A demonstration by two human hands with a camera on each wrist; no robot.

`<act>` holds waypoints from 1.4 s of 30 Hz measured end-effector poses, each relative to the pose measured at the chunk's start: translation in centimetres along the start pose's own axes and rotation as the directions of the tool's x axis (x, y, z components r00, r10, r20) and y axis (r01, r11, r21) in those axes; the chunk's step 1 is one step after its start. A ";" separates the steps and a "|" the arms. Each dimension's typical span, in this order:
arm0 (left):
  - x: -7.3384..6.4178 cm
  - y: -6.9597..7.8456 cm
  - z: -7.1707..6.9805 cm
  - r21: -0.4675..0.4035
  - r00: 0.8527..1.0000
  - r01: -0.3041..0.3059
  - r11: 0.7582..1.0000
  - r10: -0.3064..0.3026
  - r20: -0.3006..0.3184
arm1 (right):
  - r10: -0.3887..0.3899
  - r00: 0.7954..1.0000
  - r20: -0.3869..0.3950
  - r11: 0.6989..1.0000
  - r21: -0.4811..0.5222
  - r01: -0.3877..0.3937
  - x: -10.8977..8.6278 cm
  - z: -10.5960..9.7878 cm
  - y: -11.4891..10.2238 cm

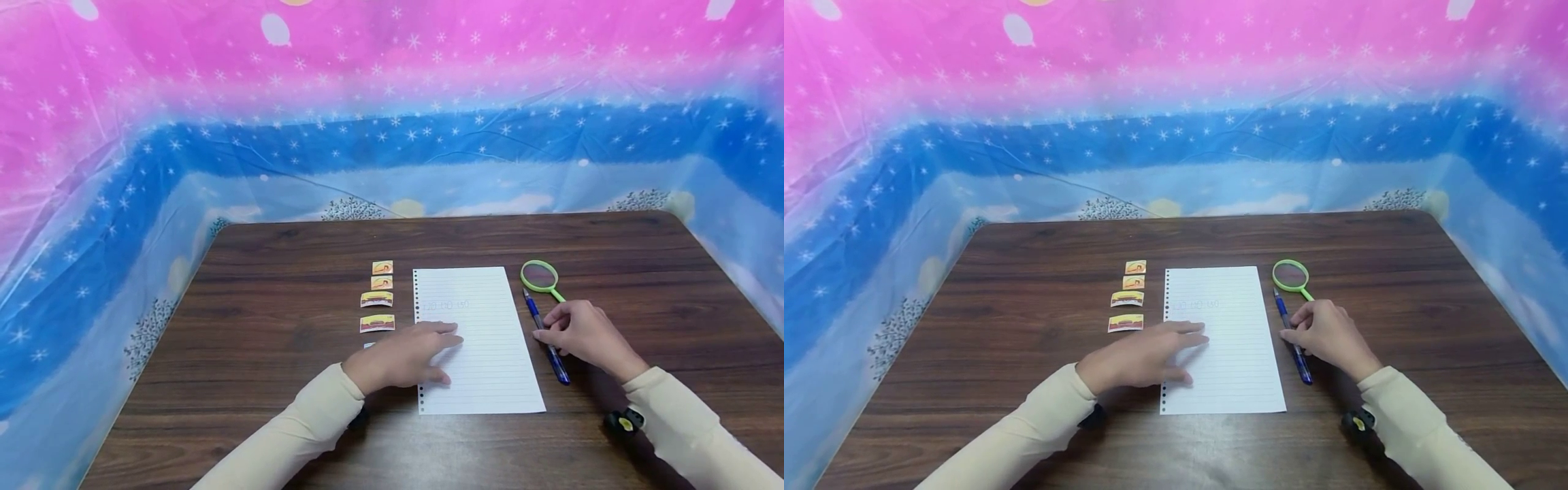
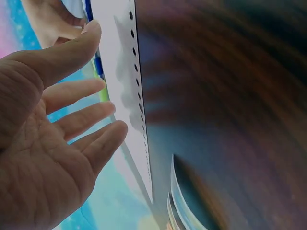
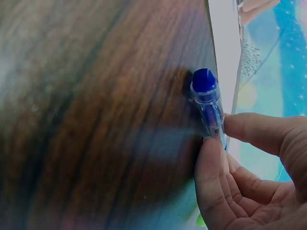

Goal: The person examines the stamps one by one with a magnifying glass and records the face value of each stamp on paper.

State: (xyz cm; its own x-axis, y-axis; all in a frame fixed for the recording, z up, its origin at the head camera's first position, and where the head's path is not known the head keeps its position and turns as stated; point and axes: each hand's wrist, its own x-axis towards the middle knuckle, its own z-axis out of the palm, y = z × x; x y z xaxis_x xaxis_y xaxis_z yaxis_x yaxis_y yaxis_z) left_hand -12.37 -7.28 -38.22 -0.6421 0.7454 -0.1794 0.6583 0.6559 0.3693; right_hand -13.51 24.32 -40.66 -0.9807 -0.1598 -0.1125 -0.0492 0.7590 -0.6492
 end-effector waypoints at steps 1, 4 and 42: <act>0.0 0.1 0.1 0.008 1.000 -0.002 1.000 0.002 0.005 | -0.001 1.000 0.003 1.000 0.005 0.001 0.0 0.0 0.0; 0.1 0.3 0.3 0.031 1.000 0.000 1.000 -0.001 0.019 | 0.001 1.000 0.012 1.000 0.012 -0.001 -0.1 0.0 -0.1; 0.3 0.5 1.0 0.108 0.999 0.010 0.994 -0.015 0.046 | -0.043 0.998 -0.051 0.979 0.198 0.052 0.4 -1.4 0.4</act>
State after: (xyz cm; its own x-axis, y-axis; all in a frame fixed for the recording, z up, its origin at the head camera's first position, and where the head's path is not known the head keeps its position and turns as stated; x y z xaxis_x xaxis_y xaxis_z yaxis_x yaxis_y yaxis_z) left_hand -11.81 -6.63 -38.99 -0.6334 0.7399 -0.2267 0.6903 0.6726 0.2667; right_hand -14.17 25.43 -39.91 -0.9860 -0.1601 -0.0463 -0.0619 0.6097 -0.7902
